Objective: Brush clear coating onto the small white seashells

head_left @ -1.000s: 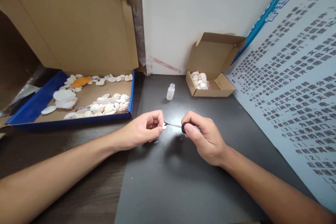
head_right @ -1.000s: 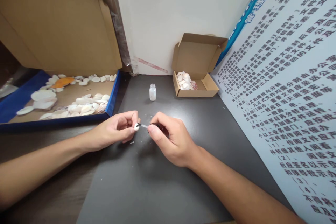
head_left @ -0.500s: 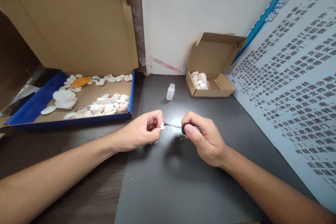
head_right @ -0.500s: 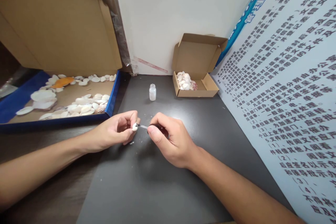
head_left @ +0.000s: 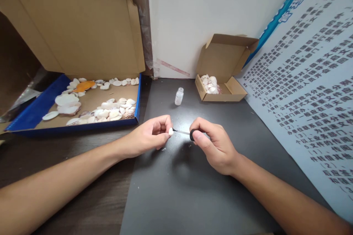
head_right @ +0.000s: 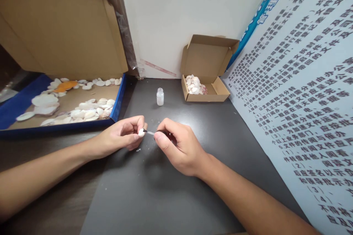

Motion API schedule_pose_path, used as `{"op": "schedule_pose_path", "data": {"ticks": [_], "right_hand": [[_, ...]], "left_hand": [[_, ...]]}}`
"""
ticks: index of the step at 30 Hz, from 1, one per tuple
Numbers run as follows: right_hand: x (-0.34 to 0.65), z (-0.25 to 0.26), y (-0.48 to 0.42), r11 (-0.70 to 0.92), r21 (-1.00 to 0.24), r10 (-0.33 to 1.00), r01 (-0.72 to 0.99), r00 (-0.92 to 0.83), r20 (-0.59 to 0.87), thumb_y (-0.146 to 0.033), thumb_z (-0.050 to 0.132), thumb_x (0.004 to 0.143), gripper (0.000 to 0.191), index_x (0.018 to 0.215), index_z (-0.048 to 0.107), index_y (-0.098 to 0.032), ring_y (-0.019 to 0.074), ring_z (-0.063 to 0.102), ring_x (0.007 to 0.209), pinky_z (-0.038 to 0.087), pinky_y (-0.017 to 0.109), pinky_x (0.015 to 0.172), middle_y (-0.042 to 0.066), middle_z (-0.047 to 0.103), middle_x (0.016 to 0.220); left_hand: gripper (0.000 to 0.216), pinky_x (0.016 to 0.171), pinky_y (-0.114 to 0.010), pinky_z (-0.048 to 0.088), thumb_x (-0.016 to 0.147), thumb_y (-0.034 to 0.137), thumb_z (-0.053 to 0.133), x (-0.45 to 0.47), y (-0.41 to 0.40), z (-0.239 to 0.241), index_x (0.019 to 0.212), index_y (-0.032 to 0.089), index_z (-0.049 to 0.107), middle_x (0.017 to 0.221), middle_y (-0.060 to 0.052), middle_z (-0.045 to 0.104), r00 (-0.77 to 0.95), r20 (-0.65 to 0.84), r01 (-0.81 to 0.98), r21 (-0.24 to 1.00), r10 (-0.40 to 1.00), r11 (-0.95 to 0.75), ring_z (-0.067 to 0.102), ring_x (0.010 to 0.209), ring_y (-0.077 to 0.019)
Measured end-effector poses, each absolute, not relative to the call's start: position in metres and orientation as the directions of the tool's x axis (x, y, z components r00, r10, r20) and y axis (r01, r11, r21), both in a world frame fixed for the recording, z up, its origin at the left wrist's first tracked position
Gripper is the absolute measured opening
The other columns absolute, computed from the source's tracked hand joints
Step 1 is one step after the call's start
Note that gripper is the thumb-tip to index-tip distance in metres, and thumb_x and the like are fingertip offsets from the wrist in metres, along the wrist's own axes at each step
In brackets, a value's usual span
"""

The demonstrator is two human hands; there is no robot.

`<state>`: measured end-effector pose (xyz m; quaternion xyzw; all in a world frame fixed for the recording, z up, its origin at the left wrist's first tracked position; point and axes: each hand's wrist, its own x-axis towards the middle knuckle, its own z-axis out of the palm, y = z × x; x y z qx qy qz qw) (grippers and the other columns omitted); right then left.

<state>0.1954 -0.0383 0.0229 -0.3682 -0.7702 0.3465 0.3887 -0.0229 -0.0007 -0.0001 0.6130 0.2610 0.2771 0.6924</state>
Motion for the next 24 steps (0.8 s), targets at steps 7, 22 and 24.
{"op": "schedule_pose_path", "data": {"ticks": [7, 22, 24], "right_hand": [[0.1954, 0.0223, -0.0396, 0.482, -0.822, 0.838, 0.304, -0.433, 0.332, -0.029, 0.046, 0.097, 0.023, 0.076, 0.046, -0.021, 0.0099, 0.04, 0.056, 0.034, 0.023, 0.053, -0.004, 0.046, 0.065], [0.1968, 0.0235, -0.0397, 0.487, -0.832, 0.841, 0.266, -0.401, 0.364, -0.033, 0.039, 0.099, 0.026, 0.077, 0.048, -0.021, 0.0126, 0.042, 0.057, 0.036, 0.026, 0.055, -0.002, 0.047, 0.064], [0.1962, 0.024, -0.0388, 0.479, -0.829, 0.847, 0.289, -0.401, 0.349, -0.032, 0.041, 0.099, 0.025, 0.077, 0.047, -0.021, 0.0119, 0.041, 0.056, 0.035, 0.026, 0.054, -0.003, 0.047, 0.063]], "left_hand": [[0.03, 0.051, -0.02, 0.032, 0.088, 0.04, 0.066, -0.0247, 0.0004, -0.0025, 0.081, 0.019, 0.046, 0.061, 0.008, 0.045, 0.717, -0.011, -0.086, 0.991, 0.697, 0.104, 0.039, 0.053, -0.0063], [0.032, 0.05, -0.02, 0.031, 0.086, 0.044, 0.068, -0.0224, 0.0002, 0.0019, 0.082, 0.018, 0.048, 0.055, 0.008, 0.045, 0.669, -0.1, -0.052, 0.982, 0.736, 0.181, 0.039, 0.05, -0.0071], [0.032, 0.051, -0.02, 0.033, 0.085, 0.043, 0.069, -0.0221, 0.0001, 0.0023, 0.082, 0.019, 0.049, 0.055, 0.008, 0.044, 0.667, -0.104, -0.06, 0.98, 0.738, 0.192, 0.039, 0.05, -0.0071]]}}
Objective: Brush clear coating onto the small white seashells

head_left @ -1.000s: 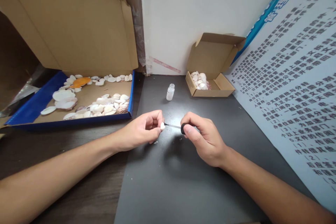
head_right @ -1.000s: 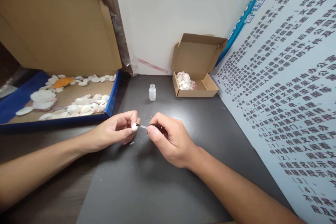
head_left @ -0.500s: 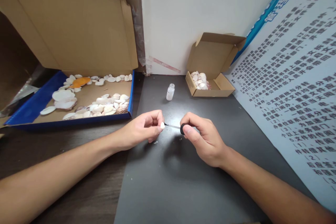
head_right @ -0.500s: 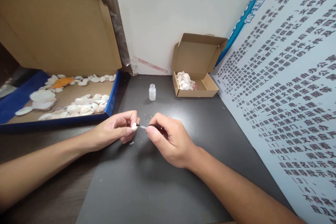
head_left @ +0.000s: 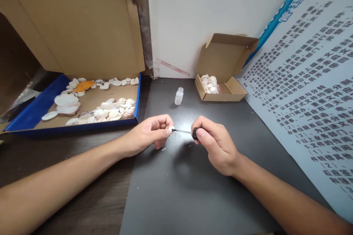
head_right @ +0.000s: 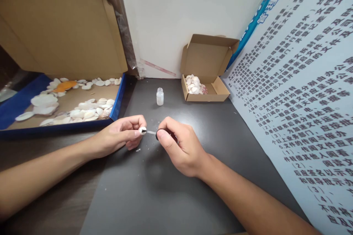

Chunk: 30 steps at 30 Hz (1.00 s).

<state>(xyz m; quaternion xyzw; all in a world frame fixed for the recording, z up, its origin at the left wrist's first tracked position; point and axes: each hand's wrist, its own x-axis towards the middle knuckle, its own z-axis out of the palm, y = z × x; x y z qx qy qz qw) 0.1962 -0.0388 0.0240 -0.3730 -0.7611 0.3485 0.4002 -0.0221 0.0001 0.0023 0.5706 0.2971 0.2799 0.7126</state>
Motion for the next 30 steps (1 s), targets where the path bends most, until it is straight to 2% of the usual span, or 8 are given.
{"op": "schedule_pose_path", "data": {"ticks": [4, 11, 21, 24, 30], "right_hand": [[0.1949, 0.0245, -0.0366, 0.469, -0.813, 0.86, 0.346, -0.389, 0.33, -0.03, 0.044, 0.098, 0.024, 0.076, 0.046, -0.021, 0.0111, 0.041, 0.055, 0.034, 0.024, 0.053, -0.004, 0.046, 0.062], [0.1948, 0.0247, -0.0376, 0.47, -0.8, 0.866, 0.372, -0.368, 0.338, -0.031, 0.045, 0.097, 0.024, 0.075, 0.046, -0.021, 0.0107, 0.04, 0.054, 0.034, 0.024, 0.052, -0.004, 0.044, 0.061], [0.1964, 0.0232, -0.0412, 0.512, -0.818, 0.833, 0.264, -0.387, 0.397, -0.029, 0.045, 0.097, 0.023, 0.076, 0.047, -0.021, 0.0109, 0.04, 0.054, 0.034, 0.024, 0.052, -0.004, 0.046, 0.062], [0.1966, 0.0219, -0.0418, 0.521, -0.822, 0.822, 0.229, -0.395, 0.411, -0.031, 0.044, 0.098, 0.023, 0.077, 0.048, -0.021, 0.0112, 0.04, 0.054, 0.034, 0.025, 0.052, -0.003, 0.047, 0.062], [0.1957, 0.022, -0.0401, 0.485, -0.832, 0.844, 0.27, -0.394, 0.364, -0.031, 0.044, 0.099, 0.023, 0.078, 0.047, -0.021, 0.0109, 0.04, 0.055, 0.034, 0.024, 0.052, -0.004, 0.047, 0.062]], "left_hand": [[0.027, 0.051, -0.021, 0.037, 0.086, 0.039, 0.067, -0.0217, -0.0008, 0.0038, 0.083, 0.018, 0.05, 0.055, 0.008, 0.046, 0.668, -0.112, -0.047, 0.98, 0.735, 0.192, 0.041, 0.049, -0.0072], [0.028, 0.049, -0.02, 0.034, 0.086, 0.04, 0.067, -0.0212, -0.0009, 0.0059, 0.083, 0.018, 0.049, 0.058, 0.007, 0.049, 0.669, -0.105, -0.017, 0.988, 0.736, 0.156, 0.043, 0.049, -0.0065], [0.036, 0.048, -0.02, 0.036, 0.084, 0.047, 0.069, -0.0199, -0.0027, 0.0102, 0.083, 0.019, 0.047, 0.058, 0.008, 0.049, 0.666, -0.092, -0.004, 0.992, 0.74, 0.127, 0.042, 0.047, -0.0056], [0.034, 0.049, -0.02, 0.038, 0.086, 0.046, 0.068, -0.0205, -0.0024, 0.0088, 0.084, 0.019, 0.047, 0.059, 0.007, 0.053, 0.671, -0.099, -0.009, 0.99, 0.735, 0.141, 0.047, 0.047, -0.0065], [0.03, 0.052, -0.02, 0.043, 0.088, 0.039, 0.068, -0.0211, -0.0016, 0.0056, 0.083, 0.018, 0.047, 0.059, 0.006, 0.057, 0.698, -0.089, -0.026, 0.989, 0.711, 0.148, 0.055, 0.048, -0.0072]]}}
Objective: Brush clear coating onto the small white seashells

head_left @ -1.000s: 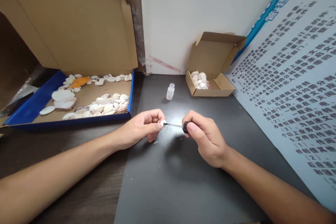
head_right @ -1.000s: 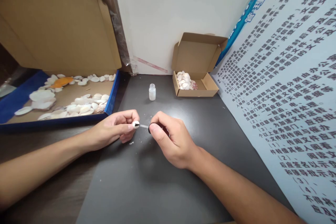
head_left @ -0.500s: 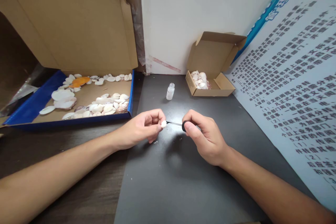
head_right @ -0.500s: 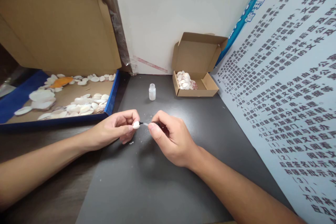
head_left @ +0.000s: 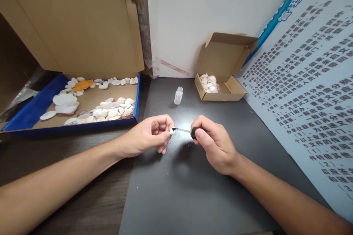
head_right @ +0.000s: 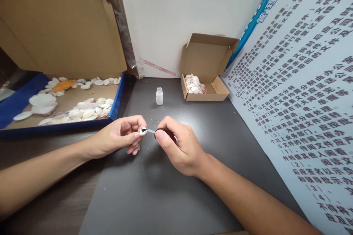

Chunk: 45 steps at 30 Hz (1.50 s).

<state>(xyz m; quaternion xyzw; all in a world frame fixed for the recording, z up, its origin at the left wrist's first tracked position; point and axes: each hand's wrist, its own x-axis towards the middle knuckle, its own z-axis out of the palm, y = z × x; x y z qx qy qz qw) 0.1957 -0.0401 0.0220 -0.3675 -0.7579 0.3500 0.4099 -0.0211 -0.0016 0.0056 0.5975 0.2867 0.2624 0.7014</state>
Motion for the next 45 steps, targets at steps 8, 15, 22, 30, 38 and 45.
{"op": "schedule_pose_path", "data": {"ticks": [8, 15, 22, 30, 38, 45], "right_hand": [[0.1953, 0.0215, -0.0396, 0.477, -0.833, 0.85, 0.28, -0.386, 0.358, -0.035, 0.043, 0.099, 0.026, 0.078, 0.048, -0.021, 0.0115, 0.041, 0.055, 0.035, 0.025, 0.052, -0.003, 0.047, 0.062], [0.195, 0.0229, -0.04, 0.477, -0.832, 0.849, 0.283, -0.392, 0.353, -0.035, 0.043, 0.099, 0.026, 0.078, 0.047, -0.021, 0.0113, 0.04, 0.054, 0.034, 0.024, 0.051, -0.004, 0.046, 0.062], [0.1955, 0.0227, -0.039, 0.475, -0.837, 0.847, 0.271, -0.397, 0.352, -0.034, 0.043, 0.099, 0.025, 0.078, 0.047, -0.021, 0.0111, 0.04, 0.054, 0.034, 0.024, 0.051, -0.004, 0.046, 0.062], [0.1951, 0.0232, -0.039, 0.475, -0.836, 0.848, 0.276, -0.396, 0.351, -0.032, 0.044, 0.099, 0.024, 0.078, 0.046, -0.021, 0.0106, 0.039, 0.054, 0.033, 0.023, 0.051, -0.004, 0.045, 0.062], [0.1953, 0.0228, -0.0396, 0.476, -0.836, 0.844, 0.271, -0.408, 0.348, -0.031, 0.044, 0.099, 0.022, 0.079, 0.047, -0.021, 0.0101, 0.038, 0.054, 0.033, 0.023, 0.051, -0.005, 0.045, 0.062], [0.1959, 0.0222, -0.0398, 0.477, -0.835, 0.843, 0.274, -0.41, 0.347, -0.031, 0.044, 0.098, 0.022, 0.079, 0.046, -0.021, 0.0102, 0.039, 0.054, 0.033, 0.023, 0.051, -0.004, 0.045, 0.062]], "left_hand": [[0.029, 0.06, -0.025, 0.053, 0.089, 0.04, 0.067, -0.0212, -0.0029, 0.0045, 0.085, 0.018, 0.048, 0.061, 0.005, 0.059, 0.739, -0.075, -0.057, 0.983, 0.67, 0.173, 0.063, 0.055, -0.0109], [0.024, 0.058, -0.022, 0.051, 0.09, 0.032, 0.066, -0.0207, -0.0041, 0.006, 0.085, 0.018, 0.048, 0.064, 0.005, 0.061, 0.751, -0.098, -0.048, 0.978, 0.654, 0.202, 0.062, 0.054, -0.0088], [0.021, 0.058, -0.021, 0.05, 0.091, 0.029, 0.064, -0.0205, -0.0036, 0.0045, 0.085, 0.018, 0.047, 0.064, 0.005, 0.061, 0.748, -0.11, -0.029, 0.98, 0.654, 0.199, 0.062, 0.053, -0.0081], [0.028, 0.061, -0.025, 0.054, 0.088, 0.038, 0.067, -0.0215, -0.0027, 0.0048, 0.087, 0.017, 0.049, 0.067, 0.004, 0.061, 0.775, -0.084, -0.068, 0.974, 0.627, 0.214, 0.062, 0.054, -0.0087], [0.023, 0.058, -0.022, 0.051, 0.092, 0.034, 0.063, -0.0228, -0.0014, 0.0015, 0.087, 0.018, 0.048, 0.066, 0.005, 0.06, 0.778, -0.086, -0.038, 0.982, 0.622, 0.183, 0.06, 0.052, -0.0074], [0.02, 0.052, -0.018, 0.043, 0.093, 0.03, 0.061, -0.021, -0.0035, 0.0061, 0.083, 0.018, 0.046, 0.063, 0.006, 0.056, 0.764, -0.112, 0.02, 0.989, 0.636, 0.15, 0.054, 0.05, -0.0059]]}}
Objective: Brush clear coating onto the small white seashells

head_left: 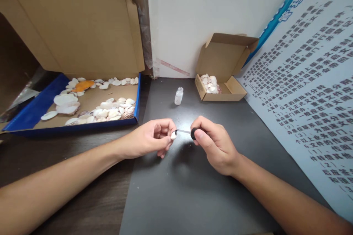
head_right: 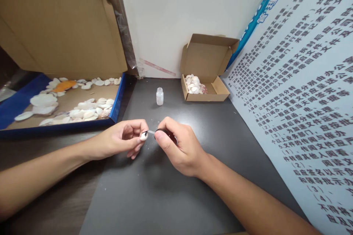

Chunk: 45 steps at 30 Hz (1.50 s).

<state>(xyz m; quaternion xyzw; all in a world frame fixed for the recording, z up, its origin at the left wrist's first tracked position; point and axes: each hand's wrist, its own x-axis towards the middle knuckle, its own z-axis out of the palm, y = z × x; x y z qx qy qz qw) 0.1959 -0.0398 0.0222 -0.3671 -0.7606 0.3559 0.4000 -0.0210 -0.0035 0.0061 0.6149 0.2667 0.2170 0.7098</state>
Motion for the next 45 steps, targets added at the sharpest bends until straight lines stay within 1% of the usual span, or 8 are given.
{"op": "schedule_pose_path", "data": {"ticks": [5, 12, 15, 18, 21, 32, 35, 45], "right_hand": [[0.1953, 0.0224, -0.0387, 0.479, -0.833, 0.842, 0.276, -0.412, 0.348, -0.031, 0.044, 0.098, 0.023, 0.078, 0.046, -0.021, 0.0099, 0.039, 0.054, 0.033, 0.023, 0.051, -0.004, 0.046, 0.062], [0.1991, 0.0252, -0.0373, 0.486, -0.836, 0.845, 0.256, -0.38, 0.376, -0.032, 0.041, 0.101, 0.027, 0.077, 0.048, -0.02, 0.0103, 0.042, 0.057, 0.035, 0.024, 0.056, -0.004, 0.047, 0.065], [0.1992, 0.0252, -0.0384, 0.458, -0.86, 0.852, 0.224, -0.385, 0.354, -0.033, 0.038, 0.101, 0.03, 0.076, 0.047, -0.02, 0.0107, 0.043, 0.058, 0.036, 0.025, 0.057, -0.003, 0.047, 0.066], [0.1978, 0.0246, -0.0388, 0.465, -0.846, 0.848, 0.261, -0.407, 0.34, -0.031, 0.04, 0.1, 0.028, 0.076, 0.047, -0.02, 0.0106, 0.041, 0.057, 0.034, 0.025, 0.055, -0.004, 0.046, 0.064], [0.197, 0.0243, -0.0384, 0.482, -0.829, 0.845, 0.285, -0.403, 0.352, -0.028, 0.041, 0.099, 0.026, 0.076, 0.046, -0.02, 0.0105, 0.04, 0.056, 0.033, 0.025, 0.054, -0.004, 0.045, 0.063], [0.197, 0.0255, -0.04, 0.493, -0.83, 0.832, 0.26, -0.419, 0.363, -0.031, 0.043, 0.099, 0.026, 0.075, 0.045, -0.021, 0.0104, 0.039, 0.054, 0.033, 0.024, 0.052, -0.004, 0.044, 0.062], [0.1964, 0.026, -0.0394, 0.491, -0.829, 0.834, 0.268, -0.419, 0.359, -0.031, 0.042, 0.099, 0.026, 0.075, 0.045, -0.021, 0.0107, 0.039, 0.054, 0.033, 0.024, 0.052, -0.004, 0.045, 0.062], [0.1975, 0.0245, -0.0386, 0.495, -0.822, 0.829, 0.281, -0.437, 0.35, -0.031, 0.041, 0.099, 0.026, 0.076, 0.045, -0.021, 0.0108, 0.04, 0.055, 0.033, 0.025, 0.053, -0.004, 0.046, 0.063]], "left_hand": [[0.021, 0.051, -0.018, 0.043, 0.092, 0.031, 0.061, -0.0197, -0.0046, 0.0087, 0.083, 0.018, 0.047, 0.064, 0.006, 0.055, 0.75, -0.127, 0.045, 0.989, 0.649, 0.142, 0.05, 0.051, -0.0056], [0.02, 0.051, -0.018, 0.042, 0.09, 0.03, 0.062, -0.0186, -0.004, 0.0113, 0.084, 0.018, 0.048, 0.066, 0.005, 0.056, 0.75, -0.103, 0.0, 0.988, 0.653, 0.155, 0.048, 0.053, -0.0061], [0.021, 0.05, -0.017, 0.04, 0.09, 0.031, 0.062, -0.0185, -0.0038, 0.0113, 0.083, 0.018, 0.048, 0.066, 0.005, 0.056, 0.741, -0.115, 0.019, 0.988, 0.661, 0.15, 0.047, 0.053, -0.0058], [0.023, 0.049, -0.017, 0.038, 0.09, 0.034, 0.063, -0.0188, -0.0033, 0.0109, 0.083, 0.018, 0.048, 0.066, 0.005, 0.056, 0.738, -0.125, 0.039, 0.989, 0.664, 0.142, 0.045, 0.052, -0.0057], [0.024, 0.05, -0.017, 0.039, 0.09, 0.036, 0.063, -0.0196, -0.003, 0.0102, 0.083, 0.019, 0.047, 0.067, 0.005, 0.056, 0.742, -0.124, 0.043, 0.989, 0.659, 0.138, 0.045, 0.053, -0.0061], [0.022, 0.05, -0.018, 0.04, 0.091, 0.032, 0.061, -0.0199, -0.0044, 0.0107, 0.084, 0.019, 0.044, 0.067, 0.005, 0.058, 0.739, -0.142, 0.088, 0.989, 0.659, 0.115, 0.049, 0.052, -0.006], [0.024, 0.049, -0.018, 0.038, 0.09, 0.033, 0.062, -0.0197, -0.0047, 0.0103, 0.083, 0.02, 0.044, 0.067, 0.005, 0.058, 0.736, -0.145, 0.091, 0.989, 0.662, 0.115, 0.048, 0.051, -0.0056], [0.025, 0.051, -0.02, 0.037, 0.09, 0.035, 0.063, -0.0216, -0.0024, 0.0083, 0.083, 0.019, 0.046, 0.069, 0.004, 0.06, 0.742, -0.124, 0.002, 0.983, 0.658, 0.183, 0.049, 0.051, -0.0061]]}}
